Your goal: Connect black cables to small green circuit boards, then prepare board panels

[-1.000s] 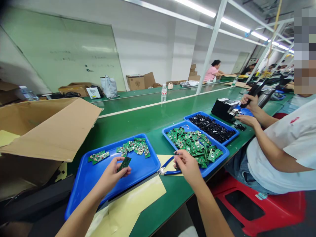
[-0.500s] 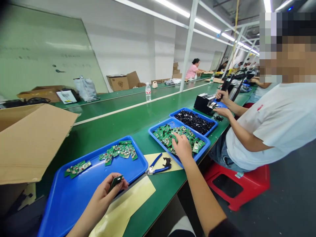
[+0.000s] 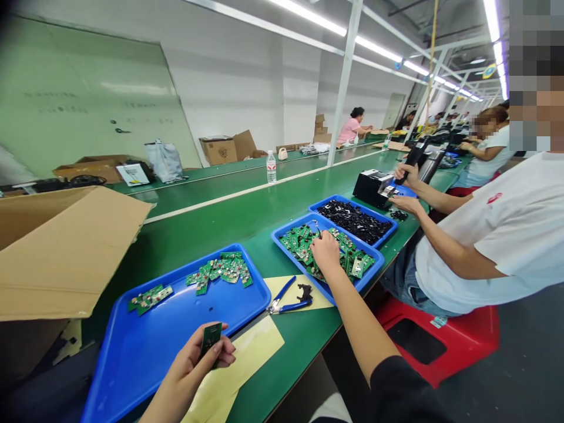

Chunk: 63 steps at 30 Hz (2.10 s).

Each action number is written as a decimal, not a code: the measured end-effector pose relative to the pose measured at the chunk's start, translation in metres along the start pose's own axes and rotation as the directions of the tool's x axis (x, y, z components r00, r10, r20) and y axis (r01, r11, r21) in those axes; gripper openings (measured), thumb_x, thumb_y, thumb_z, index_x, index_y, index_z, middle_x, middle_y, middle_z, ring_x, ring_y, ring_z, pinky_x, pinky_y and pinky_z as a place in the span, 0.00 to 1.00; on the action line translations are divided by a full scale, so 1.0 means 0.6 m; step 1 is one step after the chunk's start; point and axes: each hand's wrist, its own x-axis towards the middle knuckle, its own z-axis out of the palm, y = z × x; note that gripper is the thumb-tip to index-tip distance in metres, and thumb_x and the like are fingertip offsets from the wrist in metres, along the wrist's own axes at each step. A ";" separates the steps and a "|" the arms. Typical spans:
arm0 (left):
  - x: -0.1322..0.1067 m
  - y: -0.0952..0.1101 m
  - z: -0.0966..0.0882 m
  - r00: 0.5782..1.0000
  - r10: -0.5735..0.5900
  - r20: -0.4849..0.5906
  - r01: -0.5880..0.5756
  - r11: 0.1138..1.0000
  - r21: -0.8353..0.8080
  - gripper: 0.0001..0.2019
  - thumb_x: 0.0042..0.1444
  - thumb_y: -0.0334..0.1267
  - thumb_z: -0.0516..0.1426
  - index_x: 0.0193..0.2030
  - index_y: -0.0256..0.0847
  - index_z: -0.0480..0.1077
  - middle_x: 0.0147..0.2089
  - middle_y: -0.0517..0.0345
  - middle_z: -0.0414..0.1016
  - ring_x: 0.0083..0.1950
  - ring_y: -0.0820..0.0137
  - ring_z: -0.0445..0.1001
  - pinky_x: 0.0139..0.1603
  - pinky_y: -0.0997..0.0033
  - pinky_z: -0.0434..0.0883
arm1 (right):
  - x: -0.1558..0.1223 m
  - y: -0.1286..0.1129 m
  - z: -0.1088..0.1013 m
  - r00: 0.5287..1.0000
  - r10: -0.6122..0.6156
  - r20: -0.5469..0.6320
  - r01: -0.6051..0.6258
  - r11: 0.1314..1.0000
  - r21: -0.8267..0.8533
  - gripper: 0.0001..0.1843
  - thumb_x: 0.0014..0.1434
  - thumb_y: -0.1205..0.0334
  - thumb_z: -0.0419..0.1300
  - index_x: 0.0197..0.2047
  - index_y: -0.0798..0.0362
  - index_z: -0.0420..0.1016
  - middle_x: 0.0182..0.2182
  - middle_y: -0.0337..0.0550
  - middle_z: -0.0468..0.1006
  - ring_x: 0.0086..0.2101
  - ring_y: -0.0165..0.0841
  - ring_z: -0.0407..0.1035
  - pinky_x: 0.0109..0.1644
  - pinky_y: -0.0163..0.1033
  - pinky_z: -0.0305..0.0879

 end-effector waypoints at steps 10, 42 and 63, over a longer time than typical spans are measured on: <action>-0.065 0.044 0.024 0.987 -0.145 -0.063 0.125 0.962 -0.244 0.21 0.47 0.51 0.56 0.43 0.39 0.68 0.35 0.52 0.73 0.33 0.66 0.73 0.28 0.68 0.71 | -0.098 -0.072 -0.076 0.953 -0.271 -0.135 0.294 0.725 0.623 0.26 0.61 0.62 0.45 0.61 0.56 0.45 0.32 0.45 0.69 0.34 0.35 0.66 0.41 0.42 0.63; -0.111 0.089 0.065 0.994 0.038 -0.106 -0.042 0.999 -0.030 0.15 0.58 0.45 0.47 0.41 0.36 0.67 0.15 0.68 0.58 0.14 0.80 0.55 0.15 0.80 0.56 | -0.250 -0.201 -0.190 0.512 -0.804 -0.304 0.768 0.270 0.580 0.25 0.58 0.72 0.48 0.59 0.57 0.53 0.32 0.45 0.74 0.27 0.31 0.67 0.31 0.37 0.68; -0.107 0.092 0.070 0.972 -0.034 -0.234 -0.030 0.963 -0.267 0.19 0.53 0.41 0.50 0.48 0.33 0.66 0.18 0.65 0.59 0.16 0.80 0.56 0.15 0.81 0.55 | -0.252 -0.200 -0.190 0.457 -0.838 -0.298 0.777 0.213 0.593 0.27 0.56 0.74 0.47 0.59 0.57 0.51 0.29 0.43 0.72 0.28 0.31 0.66 0.29 0.37 0.66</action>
